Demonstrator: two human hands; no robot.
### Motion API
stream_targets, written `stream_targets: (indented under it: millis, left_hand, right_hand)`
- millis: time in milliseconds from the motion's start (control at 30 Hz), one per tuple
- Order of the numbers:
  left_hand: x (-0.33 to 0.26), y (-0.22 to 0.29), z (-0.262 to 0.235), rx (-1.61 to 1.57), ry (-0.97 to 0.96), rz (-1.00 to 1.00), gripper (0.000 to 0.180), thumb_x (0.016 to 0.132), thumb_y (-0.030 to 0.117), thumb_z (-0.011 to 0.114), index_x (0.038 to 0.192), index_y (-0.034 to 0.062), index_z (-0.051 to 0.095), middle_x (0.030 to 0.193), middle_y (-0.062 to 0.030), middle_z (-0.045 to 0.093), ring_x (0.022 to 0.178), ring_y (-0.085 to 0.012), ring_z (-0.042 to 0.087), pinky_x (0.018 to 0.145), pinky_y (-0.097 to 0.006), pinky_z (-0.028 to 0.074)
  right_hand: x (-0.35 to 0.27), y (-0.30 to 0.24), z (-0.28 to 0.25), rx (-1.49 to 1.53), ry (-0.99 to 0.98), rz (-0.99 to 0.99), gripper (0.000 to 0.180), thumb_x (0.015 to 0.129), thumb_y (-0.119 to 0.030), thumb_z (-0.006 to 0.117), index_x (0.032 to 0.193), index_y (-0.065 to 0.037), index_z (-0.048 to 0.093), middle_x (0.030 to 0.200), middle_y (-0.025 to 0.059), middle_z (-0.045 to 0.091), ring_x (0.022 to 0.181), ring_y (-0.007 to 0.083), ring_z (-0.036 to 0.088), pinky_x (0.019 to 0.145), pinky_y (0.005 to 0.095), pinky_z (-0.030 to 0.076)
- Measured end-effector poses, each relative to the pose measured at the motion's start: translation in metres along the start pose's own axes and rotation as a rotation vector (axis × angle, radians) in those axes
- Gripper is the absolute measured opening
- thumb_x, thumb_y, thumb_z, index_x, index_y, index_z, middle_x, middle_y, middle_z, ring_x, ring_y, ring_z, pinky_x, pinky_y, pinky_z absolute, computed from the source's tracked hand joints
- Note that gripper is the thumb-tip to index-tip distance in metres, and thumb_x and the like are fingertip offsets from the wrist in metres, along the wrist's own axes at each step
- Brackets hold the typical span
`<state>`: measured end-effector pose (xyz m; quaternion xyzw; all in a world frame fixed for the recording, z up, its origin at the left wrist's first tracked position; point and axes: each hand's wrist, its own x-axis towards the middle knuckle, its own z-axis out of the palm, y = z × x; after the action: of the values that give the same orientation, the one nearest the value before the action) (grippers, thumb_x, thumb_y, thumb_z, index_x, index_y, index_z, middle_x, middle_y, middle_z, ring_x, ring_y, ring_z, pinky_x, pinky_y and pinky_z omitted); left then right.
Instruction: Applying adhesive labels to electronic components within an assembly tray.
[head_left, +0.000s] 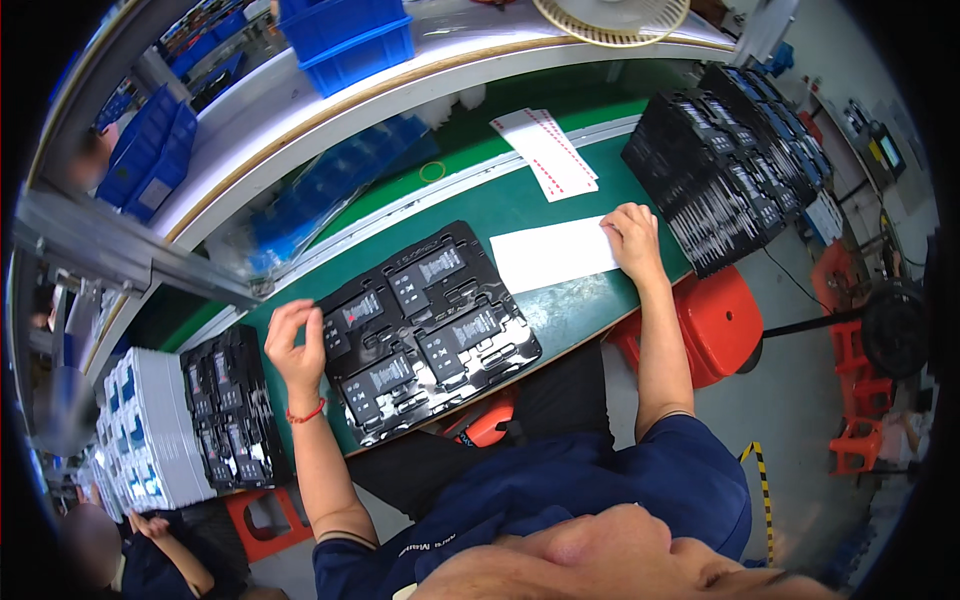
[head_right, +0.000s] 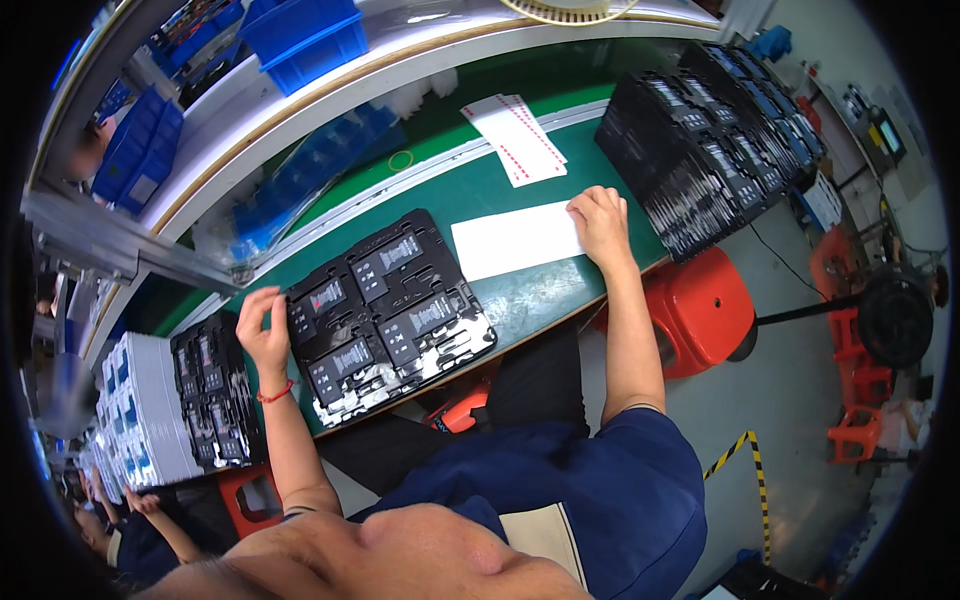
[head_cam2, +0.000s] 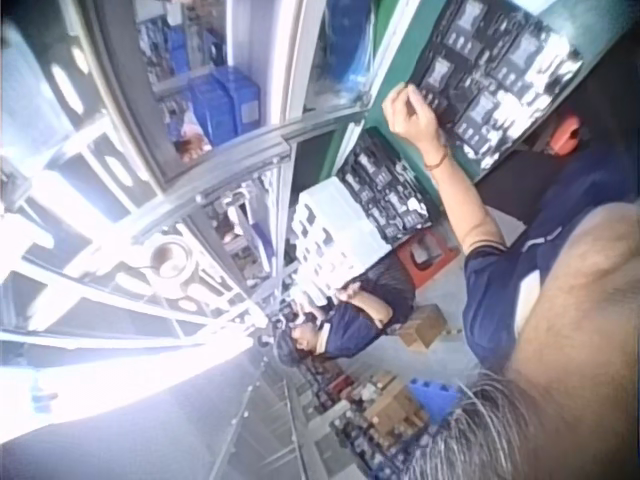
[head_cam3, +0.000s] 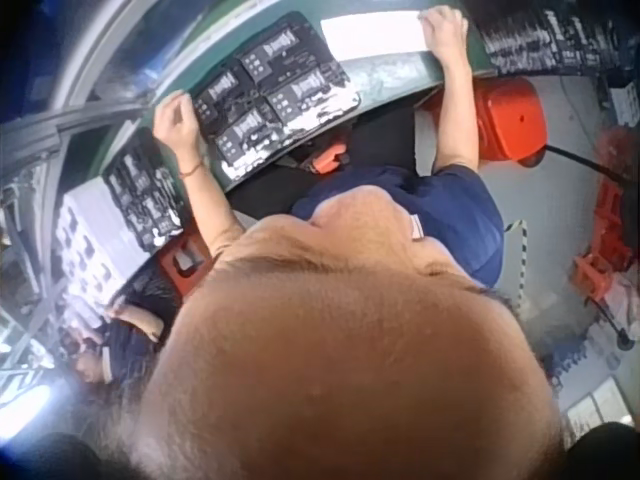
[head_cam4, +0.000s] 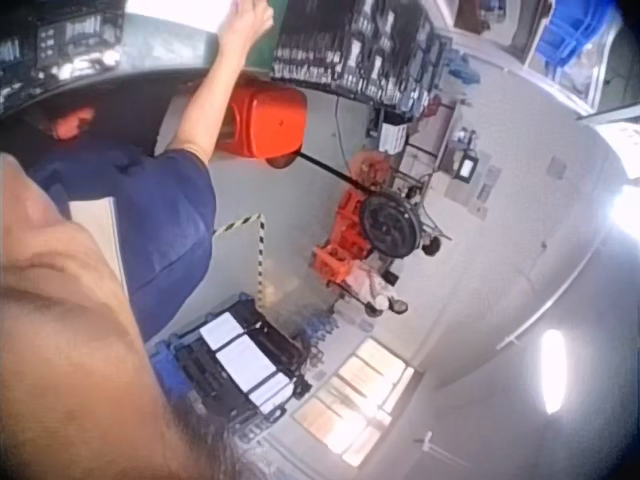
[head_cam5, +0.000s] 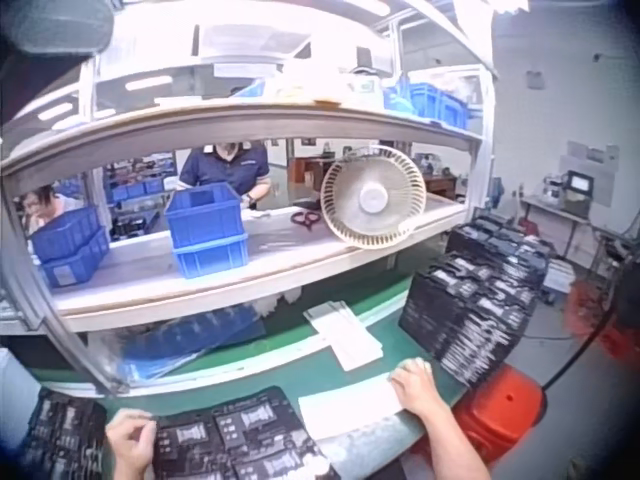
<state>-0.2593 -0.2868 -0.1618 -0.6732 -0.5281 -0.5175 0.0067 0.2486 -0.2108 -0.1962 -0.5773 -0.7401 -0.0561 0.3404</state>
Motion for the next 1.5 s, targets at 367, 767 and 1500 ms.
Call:
stream_targets:
  millis: [367,767,1500]
  left_hand:
    - [0.048,0.079,0.074,0.174,-0.836,0.218,0.04,0.069,0.014,0.078,0.108,0.0046,0.07,0.11,-0.0117,0.067,0.104,-0.0296,0.06,0.092,-0.04,0.048]
    - [0.033,0.045,0.089,-0.105,-0.403,0.285,0.02,0.075,0.008,0.071,0.095,0.0047,0.07,0.092,-0.0106,0.071,0.087,-0.0282,0.068,0.077,-0.037,0.054]
    - [0.033,0.025,0.113,-0.26,-0.342,0.135,0.012,0.082,0.01,0.072,0.091,0.0031,0.069,0.088,-0.01,0.069,0.082,-0.0284,0.065,0.073,-0.037,0.051]
  right_hand:
    - [-0.006,-0.007,-0.043,0.219,-0.322,0.221,0.005,0.088,0.0,0.058,0.09,0.002,0.054,0.079,0.0191,0.061,0.073,0.0293,0.064,0.067,0.036,0.049]
    - [0.063,-0.126,-0.005,1.12,-0.453,0.118,0.005,0.092,0.003,0.06,0.097,0.002,0.06,0.096,0.0079,0.066,0.086,0.013,0.063,0.077,0.0253,0.053]
    - [0.101,-0.198,0.076,1.043,-0.825,0.087,0.022,0.091,-0.001,0.062,0.111,-0.003,0.057,0.093,0.0011,0.057,0.086,0.0083,0.055,0.078,0.0249,0.046]
